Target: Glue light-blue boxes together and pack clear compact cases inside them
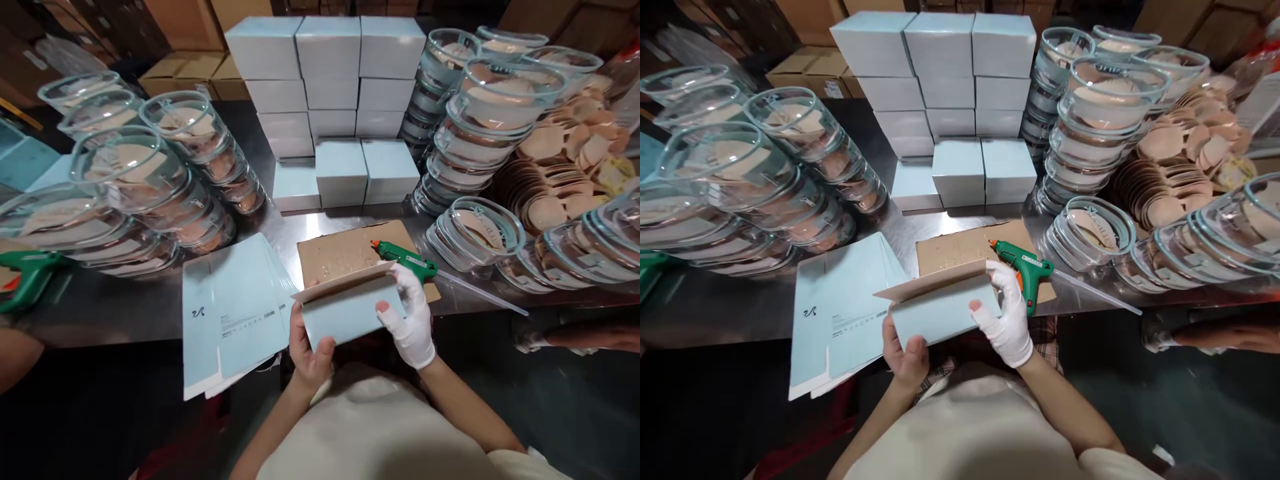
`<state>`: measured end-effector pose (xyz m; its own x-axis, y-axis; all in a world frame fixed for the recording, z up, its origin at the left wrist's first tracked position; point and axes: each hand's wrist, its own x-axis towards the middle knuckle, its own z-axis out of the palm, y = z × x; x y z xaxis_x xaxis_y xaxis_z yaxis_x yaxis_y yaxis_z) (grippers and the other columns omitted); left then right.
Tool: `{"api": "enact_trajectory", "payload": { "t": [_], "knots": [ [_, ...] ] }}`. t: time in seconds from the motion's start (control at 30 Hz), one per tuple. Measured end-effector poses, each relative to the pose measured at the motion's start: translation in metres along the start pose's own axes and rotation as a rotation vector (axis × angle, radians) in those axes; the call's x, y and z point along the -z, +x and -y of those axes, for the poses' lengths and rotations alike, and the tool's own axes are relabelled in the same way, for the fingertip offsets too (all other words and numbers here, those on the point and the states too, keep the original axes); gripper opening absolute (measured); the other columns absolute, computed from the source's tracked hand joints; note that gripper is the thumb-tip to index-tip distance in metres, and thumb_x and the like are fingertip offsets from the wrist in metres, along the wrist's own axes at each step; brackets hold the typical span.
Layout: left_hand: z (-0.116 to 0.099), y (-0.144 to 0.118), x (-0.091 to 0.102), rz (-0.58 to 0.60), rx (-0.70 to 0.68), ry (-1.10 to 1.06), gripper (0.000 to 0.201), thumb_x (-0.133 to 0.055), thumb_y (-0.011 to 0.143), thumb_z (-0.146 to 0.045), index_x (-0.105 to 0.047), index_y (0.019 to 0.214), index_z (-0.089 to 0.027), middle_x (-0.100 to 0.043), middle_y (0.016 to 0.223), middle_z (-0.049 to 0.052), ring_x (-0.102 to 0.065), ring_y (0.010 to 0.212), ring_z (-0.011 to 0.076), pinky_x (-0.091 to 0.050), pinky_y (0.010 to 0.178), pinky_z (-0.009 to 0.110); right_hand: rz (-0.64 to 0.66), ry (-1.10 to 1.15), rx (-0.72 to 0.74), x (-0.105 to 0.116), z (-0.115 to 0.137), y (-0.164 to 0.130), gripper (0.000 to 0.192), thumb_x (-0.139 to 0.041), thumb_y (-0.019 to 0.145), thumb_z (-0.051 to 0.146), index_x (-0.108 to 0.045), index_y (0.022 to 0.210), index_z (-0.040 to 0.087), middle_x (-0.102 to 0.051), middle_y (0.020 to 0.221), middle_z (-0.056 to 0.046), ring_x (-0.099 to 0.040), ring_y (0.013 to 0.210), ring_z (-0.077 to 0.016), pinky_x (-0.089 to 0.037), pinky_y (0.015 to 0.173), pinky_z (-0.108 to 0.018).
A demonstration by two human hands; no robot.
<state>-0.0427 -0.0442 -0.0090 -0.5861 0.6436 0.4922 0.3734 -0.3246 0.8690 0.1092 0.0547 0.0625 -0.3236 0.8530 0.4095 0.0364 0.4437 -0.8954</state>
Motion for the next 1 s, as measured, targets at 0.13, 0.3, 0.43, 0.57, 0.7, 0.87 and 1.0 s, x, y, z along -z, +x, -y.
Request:
{"api": "enact_trajectory", "payload": {
  "t": [0.13,0.3,0.43,0.57,0.7,0.87,1.0],
  "knots": [
    [-0.016,0.016,-0.003,-0.11,-0.195,-0.123,0.059,-0.067,0.099,-0.042,-0.037,0.149,-0.049,-0.06,0.142,0.005,-0.065,0.121,0.025,-0.055,0.1,0.047,-0.068,0.105,-0.166,-0.013,0.01,0.009,0.051,-0.066,0.09,0.037,-0.04,0.134,0.028,-0.064,0.129,-0.011,-0.069,0.115,-0.0247,-0.059,0.099,-0.042],
    [-0.006,0.037,0.027,0.147,-0.446,0.098,0.054,-0.065,0.087,-0.077,-0.079,0.105,-0.027,-0.062,0.108,0.006,-0.065,0.105,0.0251,-0.055,0.086,0.036,0.046,-0.032,-0.186,0.017,0.002,0.005,0.04,-0.056,0.1,0.049,-0.055,0.131,0.024,-0.068,0.13,-0.011,-0.068,0.119,-0.0256,-0.057,0.1,-0.041],
    [0.001,0.043,0.033,0.183,-0.435,0.113,0.06,-0.072,0.08,-0.079,-0.078,0.108,-0.026,-0.062,0.112,0.006,-0.064,0.104,0.0239,-0.053,0.093,0.037,-0.107,-0.587,-0.341,0.065,-0.015,-0.004,0.054,-0.043,0.102,0.067,-0.071,0.105,0.021,-0.076,0.105,-0.012,-0.073,0.099,-0.0306,-0.056,0.091,-0.047],
    [0.009,0.043,0.024,0.168,-0.486,0.191,0.042,-0.077,0.088,-0.059,-0.07,0.114,-0.026,-0.069,0.093,-0.001,-0.066,0.082,0.0188,-0.05,0.104,0.044,0.064,-0.946,-0.781,0.084,-0.036,-0.004,0.061,-0.073,0.078,0.071,-0.072,0.113,0.021,-0.077,0.105,-0.015,-0.073,0.097,-0.038,-0.054,0.085,-0.048],
    [0.004,0.038,0.029,0.006,-0.426,0.21,0.035,-0.074,0.09,-0.055,-0.071,0.108,-0.025,-0.071,0.089,-0.001,-0.07,0.091,0.0225,-0.044,0.116,0.049,-0.078,-0.647,-0.874,0.083,-0.054,0.0,0.046,-0.083,0.063,0.04,-0.073,0.102,0.019,-0.077,0.09,-0.01,-0.072,0.091,-0.0329,-0.051,0.083,-0.039],
    [-0.011,0.014,0.039,0.013,-0.068,0.124,0.031,-0.075,0.09,-0.053,-0.075,0.106,-0.027,-0.074,0.1,0.001,-0.068,0.103,0.0242,-0.041,0.118,0.045,-0.259,-0.352,-0.789,0.082,-0.066,-0.013,0.033,-0.067,0.066,0.047,-0.068,0.082,0.019,-0.064,0.061,-0.001,-0.062,0.061,-0.0221,-0.049,0.059,-0.032],
    [-0.01,-0.002,0.024,0.105,0.247,0.094,0.032,-0.076,0.088,-0.053,-0.076,0.104,-0.026,-0.072,0.105,0.004,-0.067,0.104,0.0252,-0.051,0.099,0.038,-0.414,-0.237,-0.697,0.07,-0.057,-0.027,0.051,-0.064,0.066,0.054,-0.063,0.102,0.018,-0.064,0.069,0.0,-0.06,0.059,-0.019,-0.052,0.058,-0.032]
  ]
}}
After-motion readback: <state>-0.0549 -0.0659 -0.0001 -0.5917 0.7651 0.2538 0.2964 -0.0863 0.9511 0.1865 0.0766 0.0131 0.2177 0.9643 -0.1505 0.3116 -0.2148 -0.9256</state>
